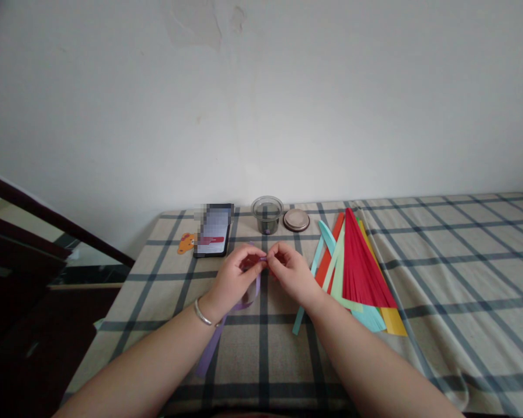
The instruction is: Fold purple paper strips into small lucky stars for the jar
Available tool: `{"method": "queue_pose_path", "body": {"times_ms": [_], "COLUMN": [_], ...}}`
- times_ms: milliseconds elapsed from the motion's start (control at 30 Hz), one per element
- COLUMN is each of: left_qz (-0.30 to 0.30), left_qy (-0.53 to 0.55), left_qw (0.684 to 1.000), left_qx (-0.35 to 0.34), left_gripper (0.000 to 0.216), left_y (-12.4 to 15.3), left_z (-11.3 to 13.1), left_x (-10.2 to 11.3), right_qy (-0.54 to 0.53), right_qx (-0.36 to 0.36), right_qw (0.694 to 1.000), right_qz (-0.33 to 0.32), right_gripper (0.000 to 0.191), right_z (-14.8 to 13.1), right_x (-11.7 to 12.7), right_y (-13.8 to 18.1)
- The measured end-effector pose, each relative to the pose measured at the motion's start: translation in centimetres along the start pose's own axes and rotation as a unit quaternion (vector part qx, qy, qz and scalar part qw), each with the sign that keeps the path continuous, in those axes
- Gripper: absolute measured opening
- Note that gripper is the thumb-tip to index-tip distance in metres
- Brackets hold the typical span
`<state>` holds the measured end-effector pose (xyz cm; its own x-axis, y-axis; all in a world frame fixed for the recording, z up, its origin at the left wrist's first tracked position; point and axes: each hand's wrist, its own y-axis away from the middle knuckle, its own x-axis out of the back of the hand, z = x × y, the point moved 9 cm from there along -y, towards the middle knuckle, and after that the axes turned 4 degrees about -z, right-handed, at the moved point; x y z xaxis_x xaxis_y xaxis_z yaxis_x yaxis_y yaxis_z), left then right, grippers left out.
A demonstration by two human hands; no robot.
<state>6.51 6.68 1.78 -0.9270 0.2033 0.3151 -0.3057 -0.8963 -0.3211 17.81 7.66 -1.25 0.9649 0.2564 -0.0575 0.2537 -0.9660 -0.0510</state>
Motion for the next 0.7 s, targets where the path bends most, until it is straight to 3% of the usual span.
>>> {"method": "queue_pose_path", "body": {"times_ms": [200, 333, 533, 700], "left_qz": [0.038, 0.003, -0.019, -0.035], "left_qy": [0.013, 0.066, -0.009, 0.02], "left_qw": [0.999, 0.997, 0.997, 0.996], "left_qx": [-0.004, 0.039, 0.072, 0.074], "left_gripper": [0.011, 0.017, 0.014, 0.016], "left_y": [0.0, 0.0, -0.1, -0.1], "left_z": [0.0, -0.9, -1.5, -1.3], "left_x": [0.7, -0.1, -0.4, -0.7], "right_qy": [-0.12, -0.188, -0.193, -0.18], "right_qx": [-0.061, -0.078, -0.054, -0.059], "right_qw": [0.991, 0.979, 0.98, 0.982], "right_qz": [-0.004, -0.001, 0.008, 0.024], "right_gripper": [0.026, 0.026, 0.024, 0.027], "right_z": [0.7, 1.0, 0.9, 0.8], "right_x": [-0.3, -0.3, -0.1, 0.2], "right_y": [0.1, 0.1, -0.2, -0.1]}}
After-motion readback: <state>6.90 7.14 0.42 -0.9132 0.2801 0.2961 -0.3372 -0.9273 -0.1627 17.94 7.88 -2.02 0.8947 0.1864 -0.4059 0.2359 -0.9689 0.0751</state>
